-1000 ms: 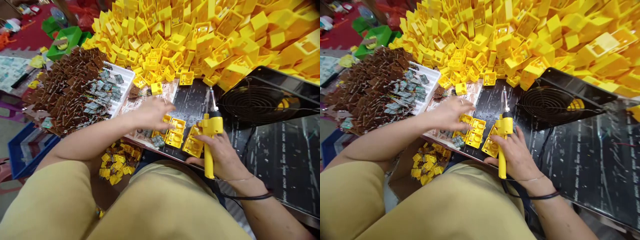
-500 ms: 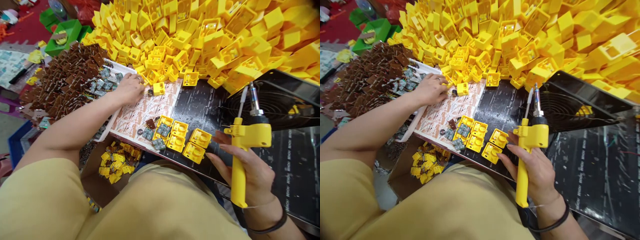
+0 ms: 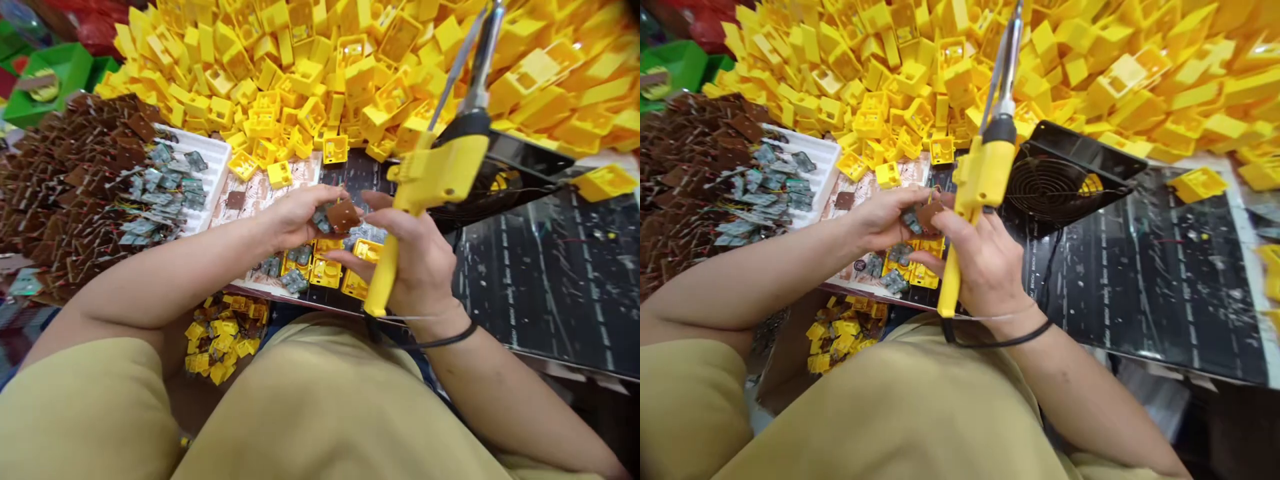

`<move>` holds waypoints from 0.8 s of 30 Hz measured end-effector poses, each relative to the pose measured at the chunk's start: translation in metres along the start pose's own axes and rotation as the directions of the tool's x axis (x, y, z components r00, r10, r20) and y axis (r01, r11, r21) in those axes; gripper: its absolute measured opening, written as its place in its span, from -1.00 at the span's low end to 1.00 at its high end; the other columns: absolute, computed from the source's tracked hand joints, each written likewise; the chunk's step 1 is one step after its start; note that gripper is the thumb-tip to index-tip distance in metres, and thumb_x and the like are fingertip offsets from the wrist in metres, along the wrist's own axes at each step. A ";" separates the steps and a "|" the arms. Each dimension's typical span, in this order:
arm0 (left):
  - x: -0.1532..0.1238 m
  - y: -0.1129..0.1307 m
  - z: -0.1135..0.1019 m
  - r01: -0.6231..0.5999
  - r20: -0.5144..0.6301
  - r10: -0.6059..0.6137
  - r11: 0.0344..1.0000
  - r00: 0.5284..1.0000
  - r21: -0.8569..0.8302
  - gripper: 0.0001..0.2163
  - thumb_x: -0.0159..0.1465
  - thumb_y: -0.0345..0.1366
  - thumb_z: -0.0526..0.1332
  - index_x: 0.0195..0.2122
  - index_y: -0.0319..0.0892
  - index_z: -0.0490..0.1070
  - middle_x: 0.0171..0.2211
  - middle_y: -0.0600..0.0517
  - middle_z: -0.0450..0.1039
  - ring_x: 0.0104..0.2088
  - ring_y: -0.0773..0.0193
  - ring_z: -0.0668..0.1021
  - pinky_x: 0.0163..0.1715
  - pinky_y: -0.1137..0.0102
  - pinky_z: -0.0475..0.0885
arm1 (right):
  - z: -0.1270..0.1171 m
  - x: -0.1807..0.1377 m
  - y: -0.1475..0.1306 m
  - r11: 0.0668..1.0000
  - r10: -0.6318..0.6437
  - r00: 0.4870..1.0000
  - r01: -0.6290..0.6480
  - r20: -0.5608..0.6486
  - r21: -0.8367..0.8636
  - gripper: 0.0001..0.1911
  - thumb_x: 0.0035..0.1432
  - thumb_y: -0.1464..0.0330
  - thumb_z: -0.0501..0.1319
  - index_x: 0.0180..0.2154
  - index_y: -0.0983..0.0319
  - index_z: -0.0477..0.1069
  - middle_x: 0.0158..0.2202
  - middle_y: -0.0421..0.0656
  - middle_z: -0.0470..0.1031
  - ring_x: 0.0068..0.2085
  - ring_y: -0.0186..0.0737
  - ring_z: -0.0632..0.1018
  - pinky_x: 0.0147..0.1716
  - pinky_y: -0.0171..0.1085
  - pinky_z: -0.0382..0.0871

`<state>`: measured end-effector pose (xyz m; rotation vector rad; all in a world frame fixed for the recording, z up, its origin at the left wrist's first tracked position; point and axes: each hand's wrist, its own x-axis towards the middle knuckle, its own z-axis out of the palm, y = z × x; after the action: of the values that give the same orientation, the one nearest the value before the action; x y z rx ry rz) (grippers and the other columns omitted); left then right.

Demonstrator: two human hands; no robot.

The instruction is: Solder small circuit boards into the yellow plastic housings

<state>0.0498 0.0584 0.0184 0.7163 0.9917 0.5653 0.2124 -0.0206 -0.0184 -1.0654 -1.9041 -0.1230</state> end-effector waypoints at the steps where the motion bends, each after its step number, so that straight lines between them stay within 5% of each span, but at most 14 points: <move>1: -0.001 -0.002 0.002 -0.005 0.050 0.005 1.000 0.999 -0.007 -0.90 0.38 -0.39 0.18 -0.30 -0.24 0.42 -0.44 0.04 0.53 -0.42 0.34 0.59 -0.39 0.43 0.51 | 0.002 0.003 0.002 0.999 -0.005 1.000 0.005 -0.002 -0.054 -0.47 0.14 0.23 0.46 0.07 0.15 0.31 0.02 -0.01 0.58 -0.03 -0.01 0.65 -0.07 -0.10 0.65; 5: -0.003 0.004 -0.006 -0.083 0.206 0.060 0.991 0.977 0.108 -0.94 0.29 -0.41 0.32 -0.22 -0.22 0.47 -0.35 0.06 0.54 -0.40 0.37 0.57 -0.36 0.45 0.50 | 0.000 0.006 0.014 0.997 0.068 0.997 -0.069 0.034 0.024 -0.56 0.23 0.27 0.40 0.06 0.12 0.29 -0.11 -0.17 0.61 -0.23 -0.19 0.67 -0.25 -0.30 0.63; 8: -0.003 0.019 -0.023 -0.171 0.210 0.089 0.893 0.974 0.415 -0.90 0.23 -0.41 0.35 -0.23 -0.21 0.50 -0.42 0.08 0.53 -0.46 0.40 0.53 -0.45 0.51 0.40 | -0.008 0.005 0.022 0.991 0.108 0.993 -0.112 0.053 0.067 -0.58 0.23 0.30 0.40 0.04 0.09 0.30 -0.08 -0.22 0.60 -0.19 -0.21 0.67 -0.18 -0.30 0.64; 13: 0.003 0.052 -0.055 -0.179 0.063 0.271 0.429 0.961 0.886 -0.86 0.21 -0.36 0.32 -0.20 -0.20 0.59 -0.39 0.01 0.58 -0.40 0.30 0.56 -0.33 0.43 0.43 | -0.016 0.003 0.031 0.995 0.094 0.994 -0.093 0.046 -0.030 -0.54 0.19 0.34 0.42 0.06 0.09 0.30 -0.02 -0.18 0.60 -0.11 -0.13 0.67 -0.15 -0.22 0.66; 18: 0.018 0.059 -0.075 -0.020 0.072 0.377 -0.140 0.923 0.990 -0.73 0.30 -0.27 0.19 -0.06 -0.15 0.62 -0.23 -0.10 0.62 -0.13 0.05 0.62 -0.06 0.19 0.47 | -0.017 -0.001 0.035 0.992 0.108 0.989 -0.100 0.104 -0.083 -0.61 0.25 0.38 0.35 0.05 0.04 0.32 0.00 -0.18 0.60 -0.06 -0.09 0.67 -0.10 -0.15 0.64; 21: 0.022 0.052 -0.076 0.022 0.110 0.409 -0.304 0.906 0.952 -0.61 0.33 -0.24 0.19 0.15 -0.14 0.52 0.00 -0.20 0.59 0.07 -0.11 0.56 0.06 0.04 0.44 | -0.018 -0.003 0.038 0.989 0.113 0.987 -0.101 0.114 -0.108 -0.62 0.28 0.38 0.32 0.08 0.00 0.32 0.02 -0.22 0.60 -0.02 -0.08 0.65 -0.05 -0.11 0.62; 24: 0.019 0.042 -0.063 -0.078 0.234 0.490 -0.319 0.840 0.945 -0.55 0.33 -0.21 0.26 0.23 -0.15 0.46 0.27 -0.22 0.40 0.29 -0.20 0.39 0.26 -0.10 0.28 | -0.021 -0.002 0.041 0.990 0.065 0.993 -0.052 0.096 -0.130 -0.61 0.27 0.38 0.34 0.07 0.02 0.33 0.02 -0.23 0.60 -0.05 -0.09 0.66 -0.06 -0.10 0.61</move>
<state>-0.0021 0.1166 0.0171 2.6376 1.4656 0.1006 0.2556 -0.0065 -0.0212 -1.2321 -1.9741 -0.1618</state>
